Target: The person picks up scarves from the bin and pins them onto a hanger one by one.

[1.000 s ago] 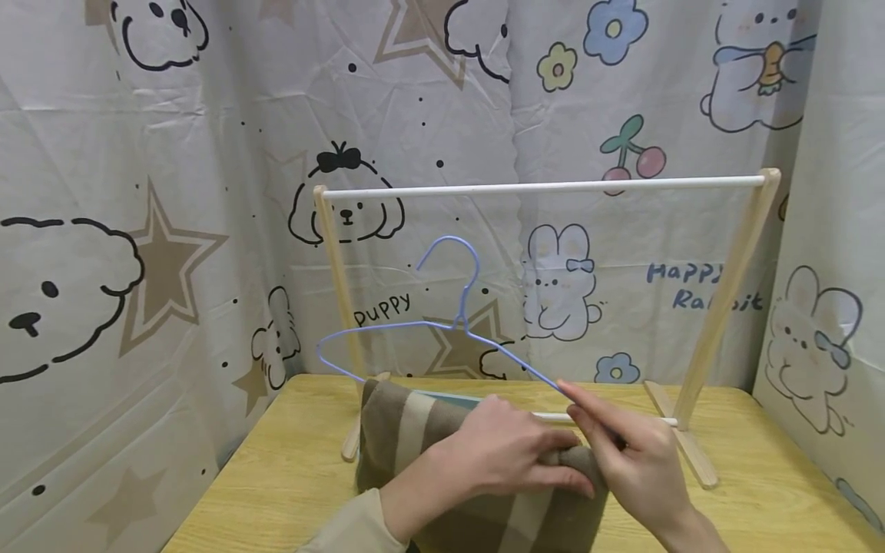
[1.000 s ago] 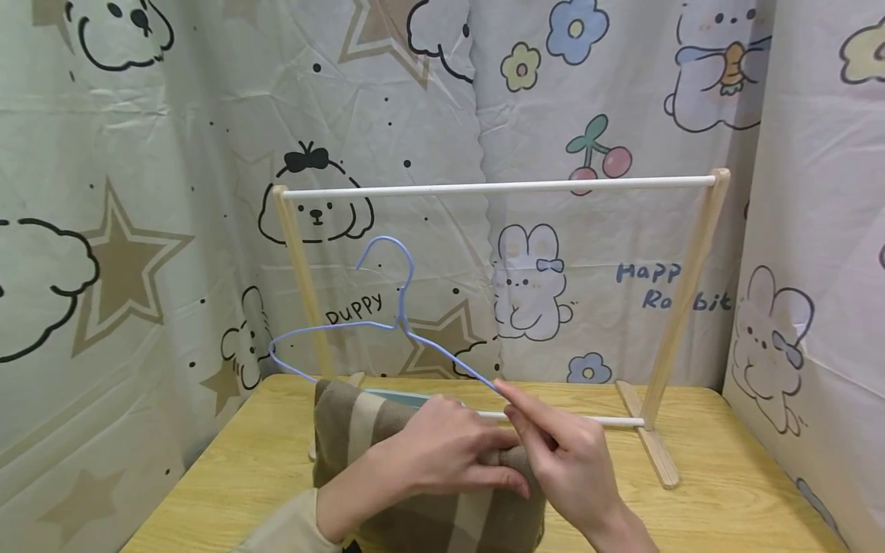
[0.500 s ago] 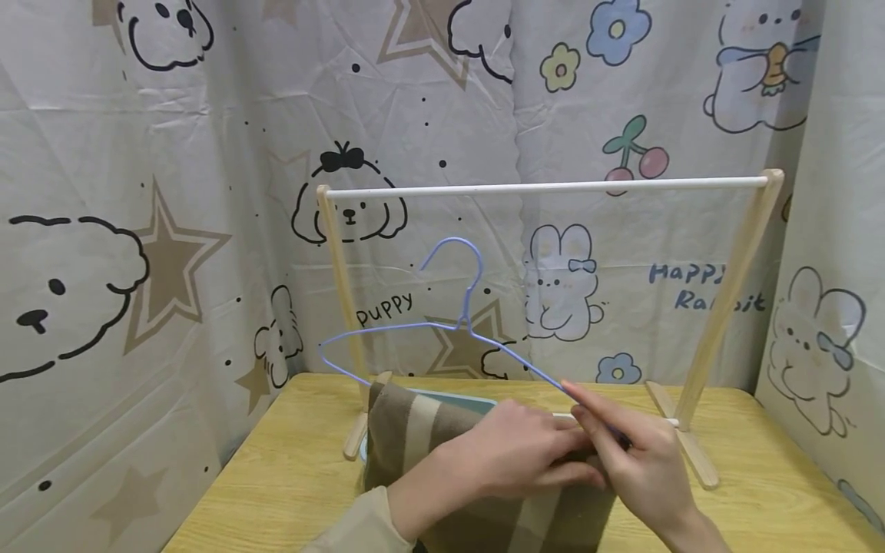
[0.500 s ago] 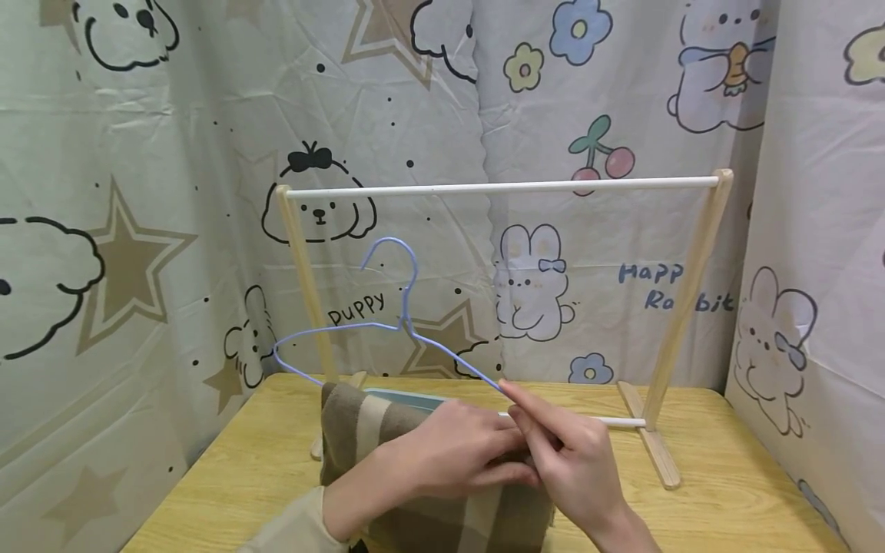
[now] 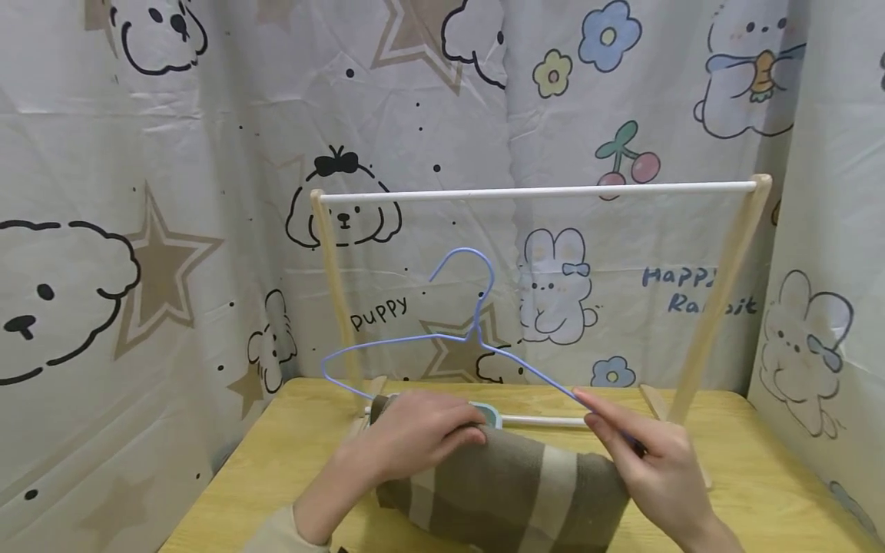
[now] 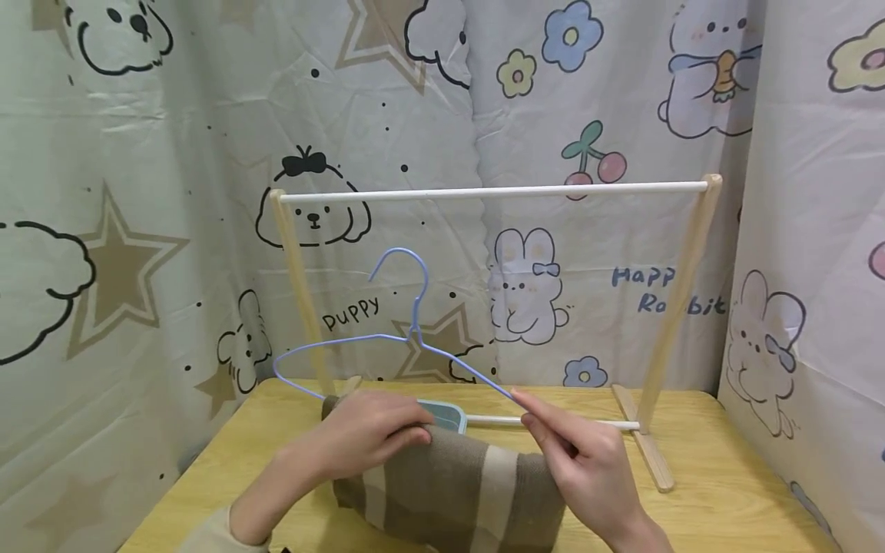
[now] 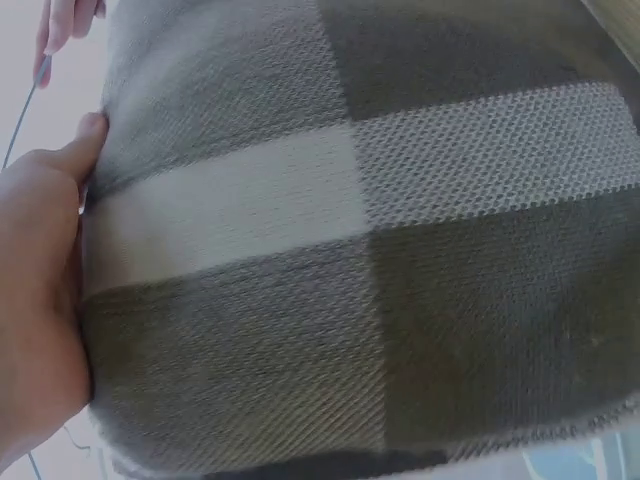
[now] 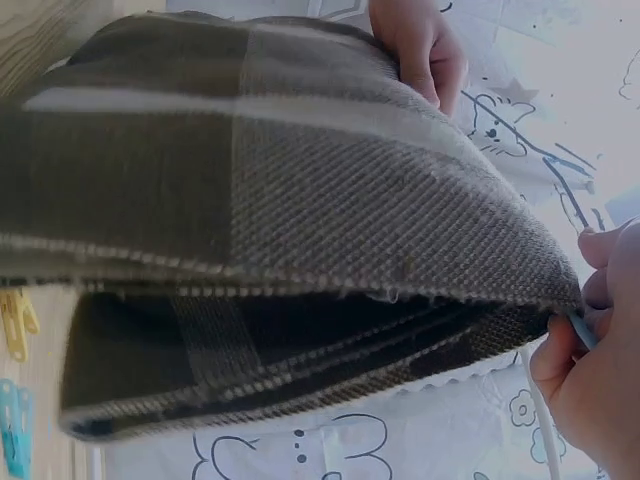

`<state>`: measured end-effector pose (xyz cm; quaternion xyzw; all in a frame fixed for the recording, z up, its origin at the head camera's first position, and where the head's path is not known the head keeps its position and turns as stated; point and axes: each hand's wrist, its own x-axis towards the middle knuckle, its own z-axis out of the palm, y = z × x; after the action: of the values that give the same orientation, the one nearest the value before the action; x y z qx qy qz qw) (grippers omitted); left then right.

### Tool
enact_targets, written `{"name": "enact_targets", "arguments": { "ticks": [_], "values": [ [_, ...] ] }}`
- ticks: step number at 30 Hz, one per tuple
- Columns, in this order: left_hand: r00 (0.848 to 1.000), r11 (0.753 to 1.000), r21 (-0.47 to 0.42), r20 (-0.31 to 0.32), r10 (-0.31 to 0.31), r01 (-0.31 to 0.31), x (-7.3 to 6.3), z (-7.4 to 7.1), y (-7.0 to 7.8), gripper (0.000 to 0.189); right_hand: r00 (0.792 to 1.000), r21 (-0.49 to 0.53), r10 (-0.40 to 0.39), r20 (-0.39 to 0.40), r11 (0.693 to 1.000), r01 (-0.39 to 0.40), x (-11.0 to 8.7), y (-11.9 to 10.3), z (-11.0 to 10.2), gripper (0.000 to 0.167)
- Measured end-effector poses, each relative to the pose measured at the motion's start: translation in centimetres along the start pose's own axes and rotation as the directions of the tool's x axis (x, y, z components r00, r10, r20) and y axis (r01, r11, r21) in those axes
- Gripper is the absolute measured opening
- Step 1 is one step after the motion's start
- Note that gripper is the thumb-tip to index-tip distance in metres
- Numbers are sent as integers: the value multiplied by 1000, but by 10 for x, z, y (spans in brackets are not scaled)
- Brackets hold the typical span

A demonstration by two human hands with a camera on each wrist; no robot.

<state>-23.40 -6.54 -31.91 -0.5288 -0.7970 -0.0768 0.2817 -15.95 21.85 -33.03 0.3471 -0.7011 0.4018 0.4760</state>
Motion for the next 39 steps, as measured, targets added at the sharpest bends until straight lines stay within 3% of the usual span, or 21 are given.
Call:
{"name": "enact_targets", "arguments": {
  "ticks": [7,14,18,20,21,24,27,29,30,32,35,37,39],
  "values": [
    [998,999,43,-53,-31,33,6,-3,-2,20,999,3,-43,17,999,43,8,1,-11,19],
    [998,1000,-3,-63,27,-27,4,-13,0,22,997,6,-53,48,999,52,10,2,-26,20],
    [983,997,28,-166,79,-75,3,-21,-1,25,997,17,-59,58,998,58,10,3,-29,19],
    [955,992,32,-271,123,-119,3,-26,-4,22,996,22,-63,59,998,61,9,4,-28,19],
    [932,989,33,-331,146,-144,2,-29,-5,19,996,25,-65,60,998,63,9,5,-28,19],
    [840,980,44,-508,189,-194,-1,-39,-11,13,996,30,-68,60,997,66,7,5,-27,19],
    [756,985,62,-633,164,-162,-8,-49,-18,17,996,21,-55,65,998,54,6,5,-28,19],
    [722,993,68,-681,118,-98,-16,-54,-25,21,996,12,-47,70,999,46,6,4,-29,18],
    [714,996,66,-694,91,-63,-20,-55,-29,22,996,12,-47,73,999,46,6,4,-29,18],
    [717,998,55,-696,32,8,-31,-54,-36,25,996,8,-46,79,999,45,6,4,-29,18],
    [753,995,-5,-653,-76,96,-46,-49,-43,32,995,15,-53,85,999,52,8,4,-29,18],
    [779,989,-76,-611,-144,124,-55,-44,-47,33,995,26,-58,85,998,56,8,5,-29,18],
    [787,981,-149,-587,-191,127,-63,-40,-50,27,994,41,-63,85,997,60,9,5,-28,18]
  ]
}}
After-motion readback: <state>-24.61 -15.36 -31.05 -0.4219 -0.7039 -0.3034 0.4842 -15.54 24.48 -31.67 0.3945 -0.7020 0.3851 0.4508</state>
